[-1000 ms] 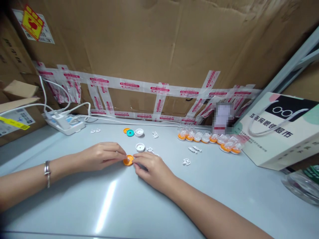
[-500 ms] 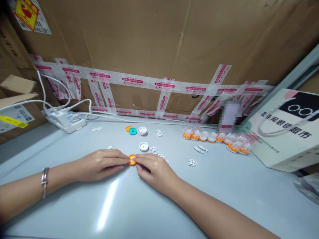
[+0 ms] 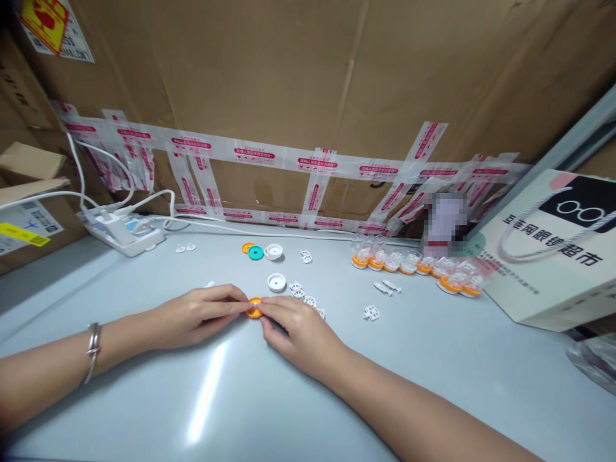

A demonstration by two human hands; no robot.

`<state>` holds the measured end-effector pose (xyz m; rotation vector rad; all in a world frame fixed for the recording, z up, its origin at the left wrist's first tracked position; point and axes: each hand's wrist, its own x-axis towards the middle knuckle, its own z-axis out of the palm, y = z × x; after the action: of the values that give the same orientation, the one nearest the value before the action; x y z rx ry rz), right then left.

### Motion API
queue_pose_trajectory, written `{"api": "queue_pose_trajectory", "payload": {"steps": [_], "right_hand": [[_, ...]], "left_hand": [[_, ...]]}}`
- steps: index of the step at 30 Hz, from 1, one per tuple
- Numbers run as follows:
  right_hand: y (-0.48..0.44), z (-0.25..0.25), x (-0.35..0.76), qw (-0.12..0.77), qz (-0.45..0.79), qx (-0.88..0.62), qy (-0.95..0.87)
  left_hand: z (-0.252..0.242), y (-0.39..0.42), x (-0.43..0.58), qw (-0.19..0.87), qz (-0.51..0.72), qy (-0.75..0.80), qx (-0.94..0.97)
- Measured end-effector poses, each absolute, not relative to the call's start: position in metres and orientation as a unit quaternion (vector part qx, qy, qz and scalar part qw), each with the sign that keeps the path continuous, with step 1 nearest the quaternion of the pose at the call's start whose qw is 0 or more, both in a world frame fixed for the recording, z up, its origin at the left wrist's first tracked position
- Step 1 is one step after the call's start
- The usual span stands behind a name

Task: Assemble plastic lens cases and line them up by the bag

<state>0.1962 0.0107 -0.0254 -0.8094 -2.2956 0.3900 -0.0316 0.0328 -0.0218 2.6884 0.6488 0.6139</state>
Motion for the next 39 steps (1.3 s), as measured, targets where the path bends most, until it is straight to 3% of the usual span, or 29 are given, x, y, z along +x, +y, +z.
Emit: {"api": "queue_pose_trajectory", "payload": {"steps": [20,24,27,33,39], "right_hand": [[0.006,-0.027,0.193,0.278,0.074,-0.312,-0.906],[0.005,-0.027,0.194,0.285,0.084,-0.318,-0.900],[0.005,-0.026,0.194,0.297,0.096,-0.324,-0.893],[0.004,-0.022,0.194,0.326,0.124,-0.330,-0.877],[0.005,-0.020,0.193,0.298,0.153,-0.342,-0.878]], "left_hand": [[-0.019,0.024,-0.027,0.091,0.159,0.242,0.953],[0.001,0.033,-0.038,0.108,0.209,0.225,0.946],[0.021,0.047,-0.061,0.099,0.304,0.295,0.900],[0.019,0.070,-0.098,0.184,0.129,0.369,0.902],[0.004,0.071,-0.087,0.266,0.110,0.402,0.869]]}}
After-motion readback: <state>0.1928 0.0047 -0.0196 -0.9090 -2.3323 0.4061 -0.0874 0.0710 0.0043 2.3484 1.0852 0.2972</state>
